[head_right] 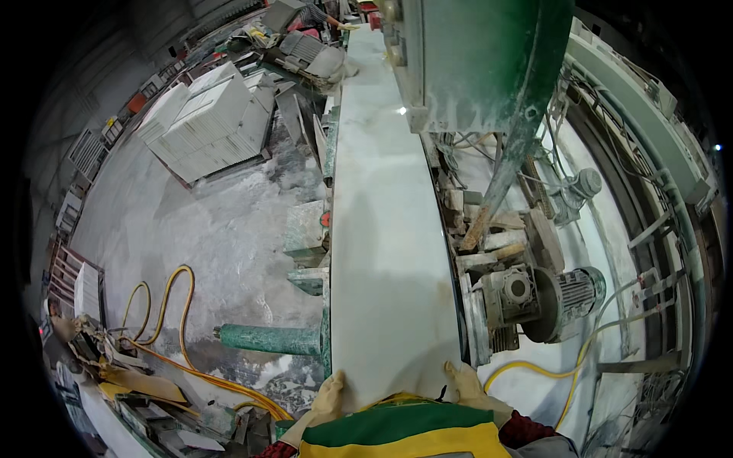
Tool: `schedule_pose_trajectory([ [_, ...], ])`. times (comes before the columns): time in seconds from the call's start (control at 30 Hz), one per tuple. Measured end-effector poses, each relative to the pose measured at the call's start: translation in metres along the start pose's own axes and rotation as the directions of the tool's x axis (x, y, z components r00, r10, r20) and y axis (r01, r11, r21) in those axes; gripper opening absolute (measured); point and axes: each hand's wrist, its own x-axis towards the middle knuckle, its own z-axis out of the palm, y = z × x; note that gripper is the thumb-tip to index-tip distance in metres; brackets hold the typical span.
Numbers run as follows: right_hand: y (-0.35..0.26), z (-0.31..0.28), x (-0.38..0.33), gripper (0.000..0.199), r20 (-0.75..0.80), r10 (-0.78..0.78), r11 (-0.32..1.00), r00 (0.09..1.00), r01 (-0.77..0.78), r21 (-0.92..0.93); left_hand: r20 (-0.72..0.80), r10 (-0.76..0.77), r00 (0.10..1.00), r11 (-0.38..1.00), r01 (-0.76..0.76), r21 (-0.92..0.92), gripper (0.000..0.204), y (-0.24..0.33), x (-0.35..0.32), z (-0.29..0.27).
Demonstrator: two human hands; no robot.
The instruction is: The person guides large white stone slabs through a conveyor system in a factory. They use both hands to position and move the slabs along the rollers, ensuring they pass through the machinery correctly. Other workers and a forklift are visible in the background.
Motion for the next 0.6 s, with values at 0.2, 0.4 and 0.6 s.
schedule_pose_trajectory([
  [0.2,-0.033,0.0,0.004,0.059,0.015,-0.103,0.9,0.995,0.099,-0.424,0.047,-0.065,0.997,0.987,0.071,-0.142,0.053,-0.013,0.018,-0.006],
  [0.4,-0.023,-0.046,0.014,0.041,0.292,-0.246,0.683,0.924,0.379,-0.625,0.175,0.261,0.949,0.93,-0.296,0.219,0.054,-0.007,0.005,-0.024],
  [0.6,-0.058,0.006,0.01,0.042,0.498,-0.454,0.18,0.738,0.624,-0.76,0.064,-0.107,0.992,0.941,0.122,-0.317,0.056,-0.01,-0.041,-0.04],
])
